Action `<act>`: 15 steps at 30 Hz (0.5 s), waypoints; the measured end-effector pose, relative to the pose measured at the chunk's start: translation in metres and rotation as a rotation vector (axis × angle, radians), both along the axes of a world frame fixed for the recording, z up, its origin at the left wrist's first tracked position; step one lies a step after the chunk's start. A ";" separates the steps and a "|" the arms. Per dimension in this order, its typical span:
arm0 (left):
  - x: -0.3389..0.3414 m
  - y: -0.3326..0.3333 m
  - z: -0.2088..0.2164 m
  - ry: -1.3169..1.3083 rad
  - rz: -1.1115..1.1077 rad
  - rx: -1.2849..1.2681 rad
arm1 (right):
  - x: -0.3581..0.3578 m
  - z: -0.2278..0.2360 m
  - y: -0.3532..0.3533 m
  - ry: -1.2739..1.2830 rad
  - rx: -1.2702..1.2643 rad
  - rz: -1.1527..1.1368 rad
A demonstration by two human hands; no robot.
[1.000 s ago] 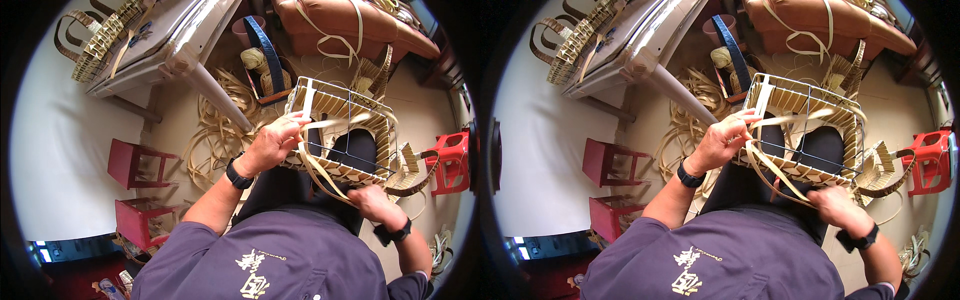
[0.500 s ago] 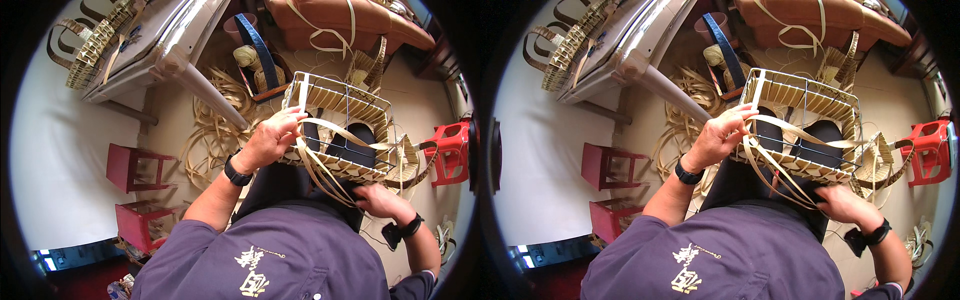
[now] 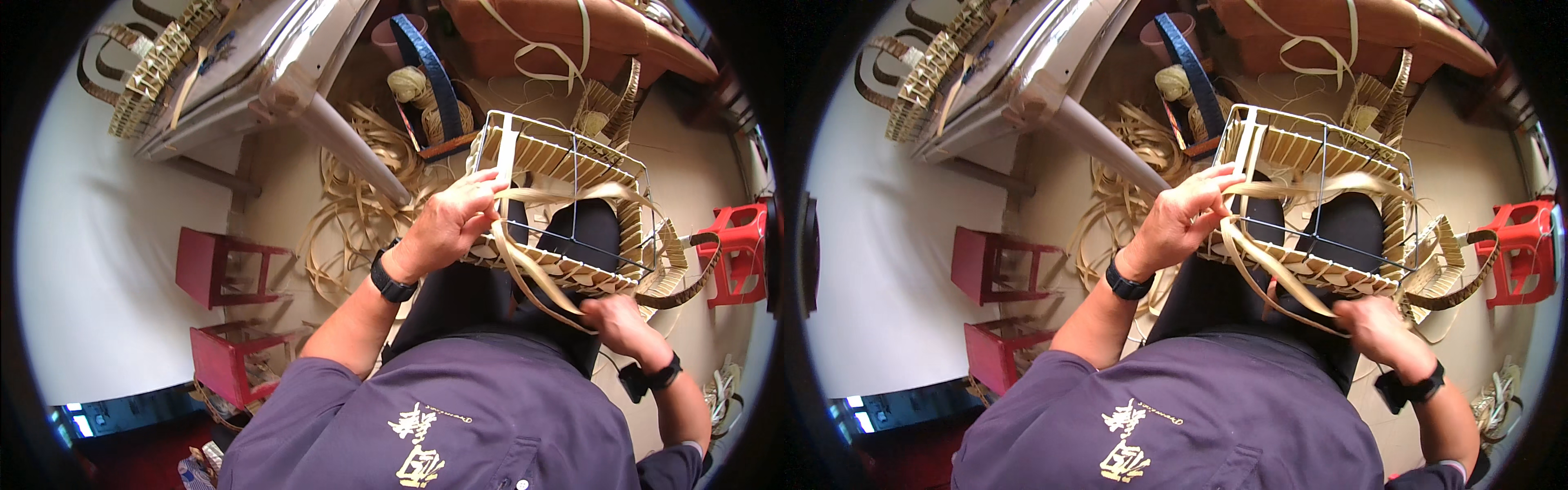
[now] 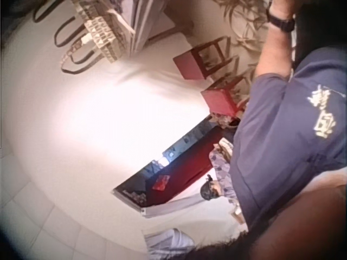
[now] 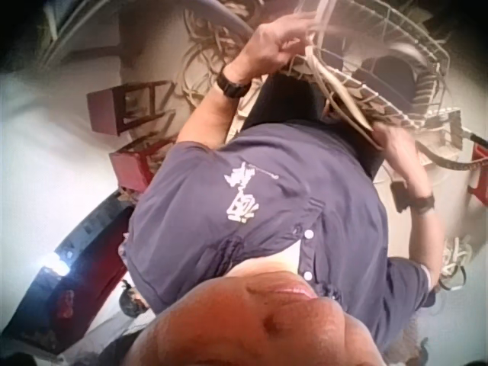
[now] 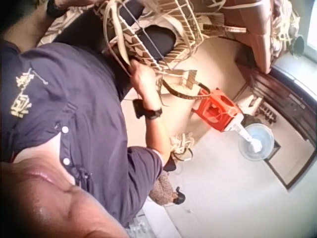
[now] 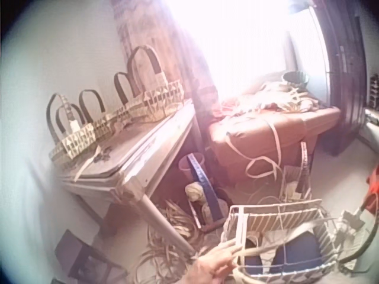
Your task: The person weaves a basket by hand, threading strips of bamboo through the frame and securing them by tucking the ends into the weave.
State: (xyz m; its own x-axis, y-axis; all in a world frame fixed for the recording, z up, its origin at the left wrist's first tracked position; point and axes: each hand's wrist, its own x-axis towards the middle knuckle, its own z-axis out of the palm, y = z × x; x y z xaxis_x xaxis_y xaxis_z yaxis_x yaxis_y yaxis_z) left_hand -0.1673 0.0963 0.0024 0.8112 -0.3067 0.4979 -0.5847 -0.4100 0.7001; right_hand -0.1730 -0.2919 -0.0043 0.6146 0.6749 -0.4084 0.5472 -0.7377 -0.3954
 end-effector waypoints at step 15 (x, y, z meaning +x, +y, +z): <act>0.007 -0.004 0.004 0.033 0.012 0.017 | -0.007 0.048 -0.013 0.060 0.028 -0.052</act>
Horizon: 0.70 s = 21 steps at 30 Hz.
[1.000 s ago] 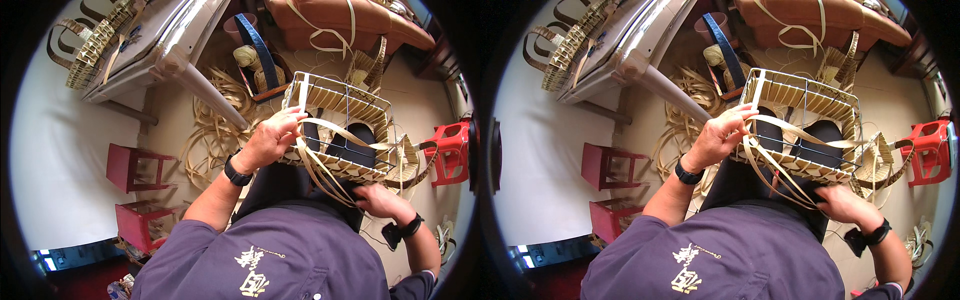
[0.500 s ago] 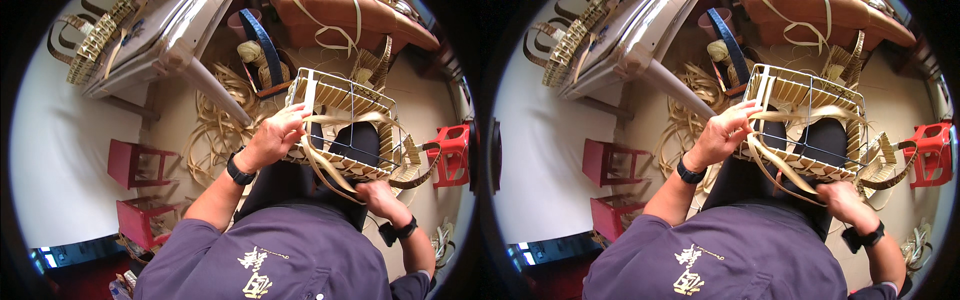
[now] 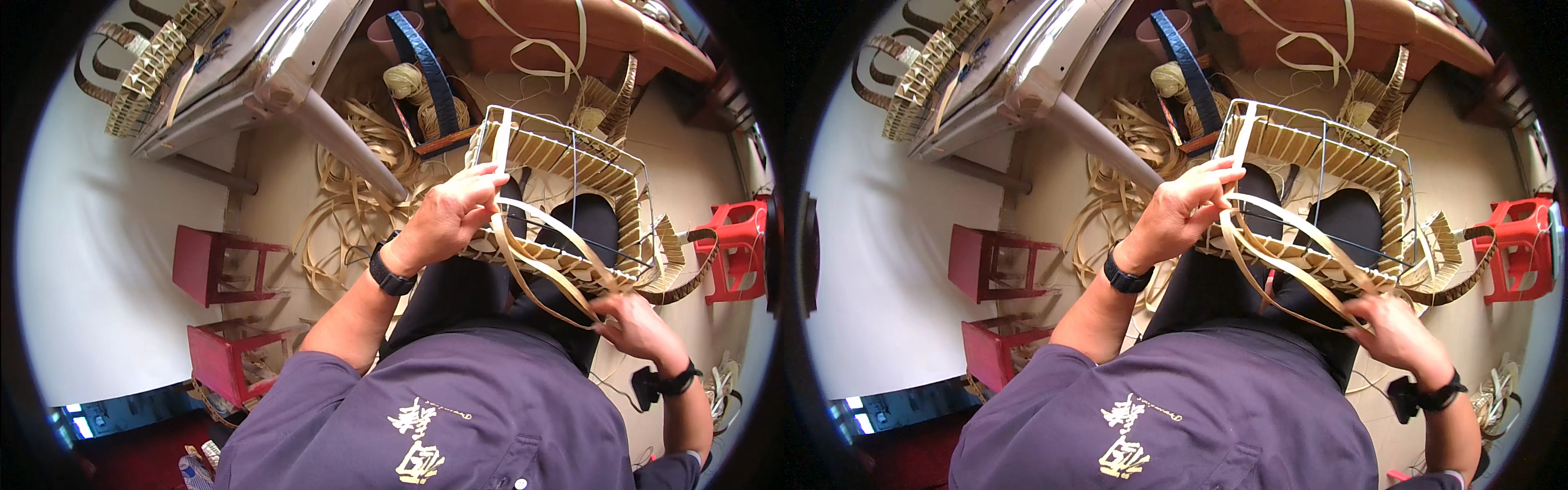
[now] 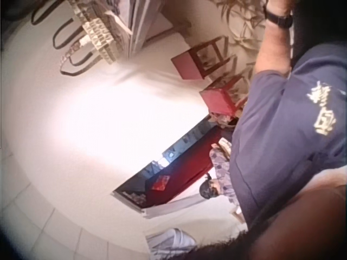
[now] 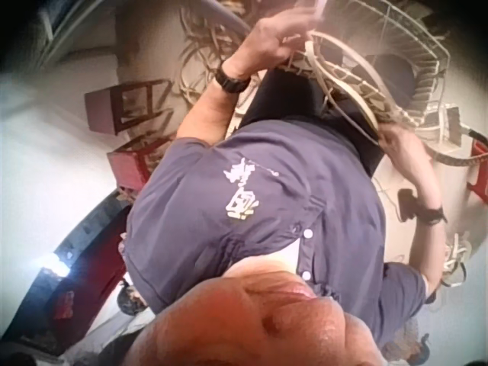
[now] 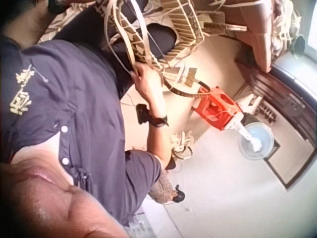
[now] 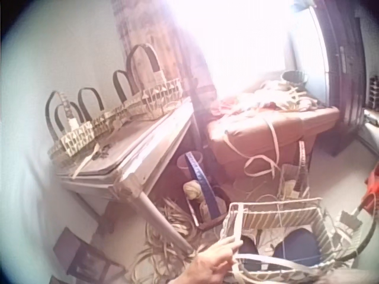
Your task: The person weaves a basket by hand, threading strips of bamboo through the frame and securing them by tucking the ends into the weave.
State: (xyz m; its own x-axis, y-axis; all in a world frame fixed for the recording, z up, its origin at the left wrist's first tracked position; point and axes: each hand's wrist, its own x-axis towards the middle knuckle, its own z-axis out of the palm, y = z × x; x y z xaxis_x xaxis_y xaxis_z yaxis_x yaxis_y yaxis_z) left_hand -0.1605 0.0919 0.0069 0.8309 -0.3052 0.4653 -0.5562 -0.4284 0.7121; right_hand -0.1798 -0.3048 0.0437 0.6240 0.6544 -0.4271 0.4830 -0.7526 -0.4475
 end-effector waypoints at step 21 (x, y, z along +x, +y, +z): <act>-0.004 -0.005 -0.003 0.001 -0.026 -0.035 | -0.024 -0.074 -0.073 -0.394 -0.164 -0.032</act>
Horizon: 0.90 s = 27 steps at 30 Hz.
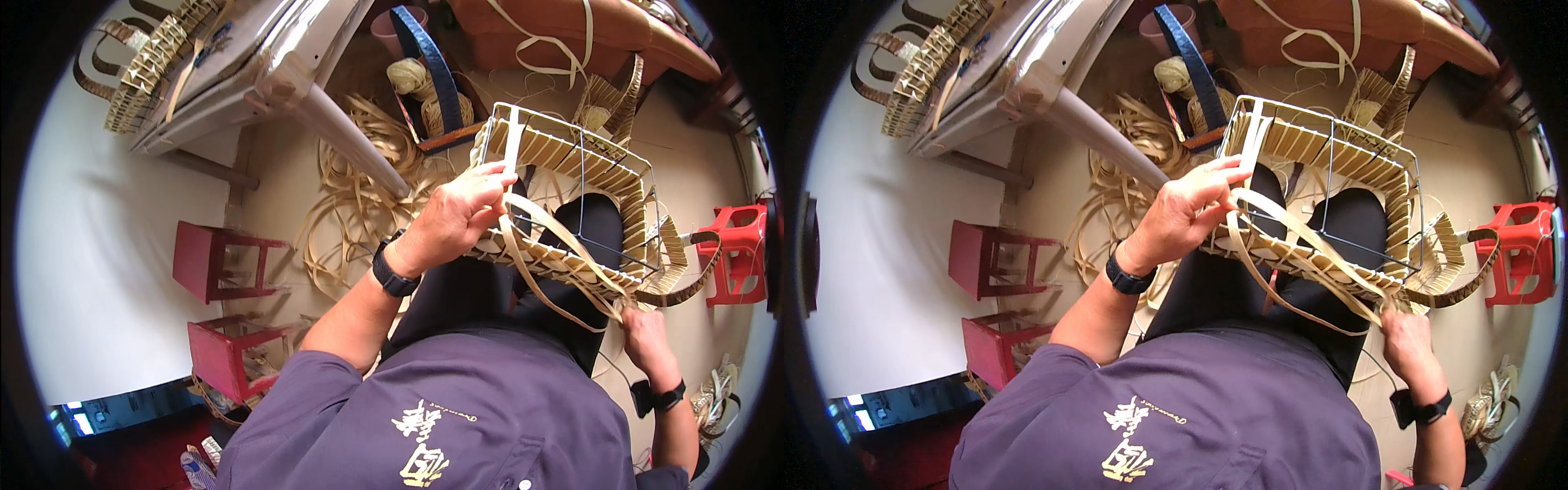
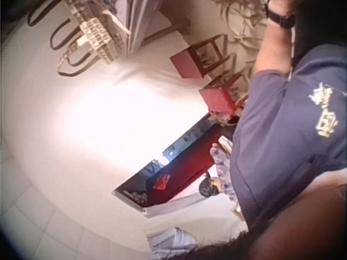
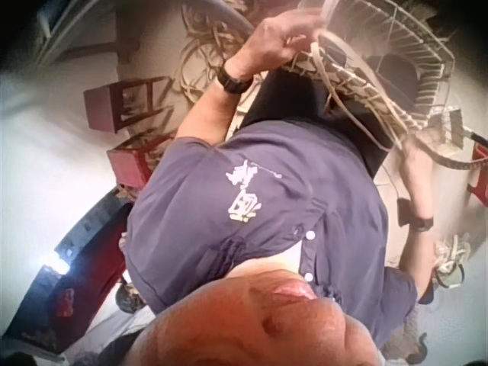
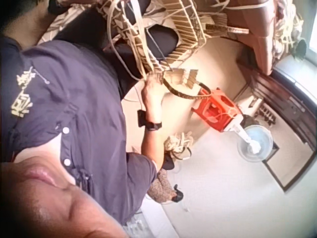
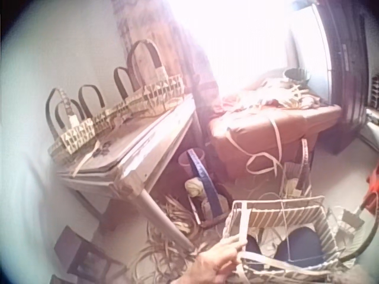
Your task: The person weaves a basket by hand, threading strips of bamboo through the frame and securing them by tucking the ends into the weave.
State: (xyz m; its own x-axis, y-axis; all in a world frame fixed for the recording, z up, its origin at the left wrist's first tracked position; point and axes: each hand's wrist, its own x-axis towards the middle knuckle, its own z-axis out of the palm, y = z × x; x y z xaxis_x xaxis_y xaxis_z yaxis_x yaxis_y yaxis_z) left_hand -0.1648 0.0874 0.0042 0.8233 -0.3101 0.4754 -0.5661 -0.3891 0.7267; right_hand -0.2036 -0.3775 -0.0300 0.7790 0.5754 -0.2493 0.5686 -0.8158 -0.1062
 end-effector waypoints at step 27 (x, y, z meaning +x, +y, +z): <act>-0.002 0.008 0.001 0.034 0.020 0.023 | 0.032 0.047 0.174 0.314 0.551 0.166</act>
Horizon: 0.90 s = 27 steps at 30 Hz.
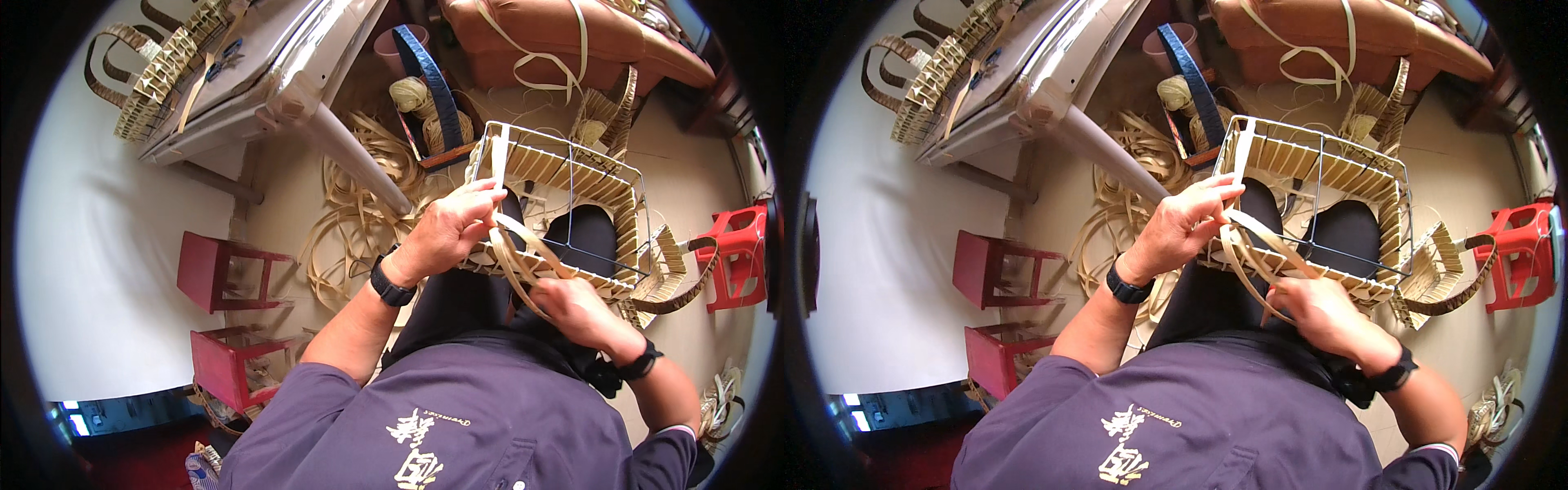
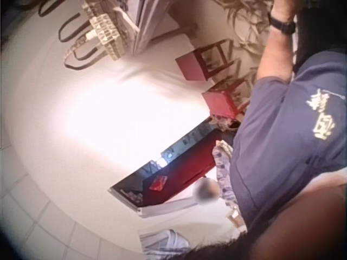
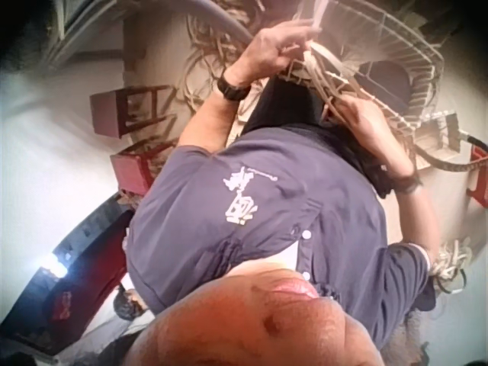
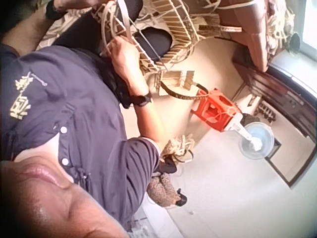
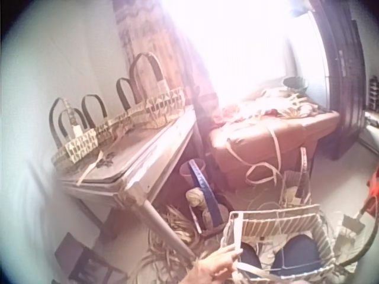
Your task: The person weaves a basket by hand, threading strips of bamboo through the frame and securing them by tucking the ends into the weave.
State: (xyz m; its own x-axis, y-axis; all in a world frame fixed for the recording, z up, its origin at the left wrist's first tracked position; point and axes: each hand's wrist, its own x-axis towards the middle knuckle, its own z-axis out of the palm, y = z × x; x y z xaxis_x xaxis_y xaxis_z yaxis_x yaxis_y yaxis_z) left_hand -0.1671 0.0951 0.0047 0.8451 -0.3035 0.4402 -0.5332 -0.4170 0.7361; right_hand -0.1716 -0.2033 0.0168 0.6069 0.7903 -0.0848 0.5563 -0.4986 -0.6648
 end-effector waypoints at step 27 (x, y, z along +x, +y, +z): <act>0.003 -0.003 0.010 0.071 0.014 0.021 | 0.011 -0.011 0.030 -0.027 0.024 -0.086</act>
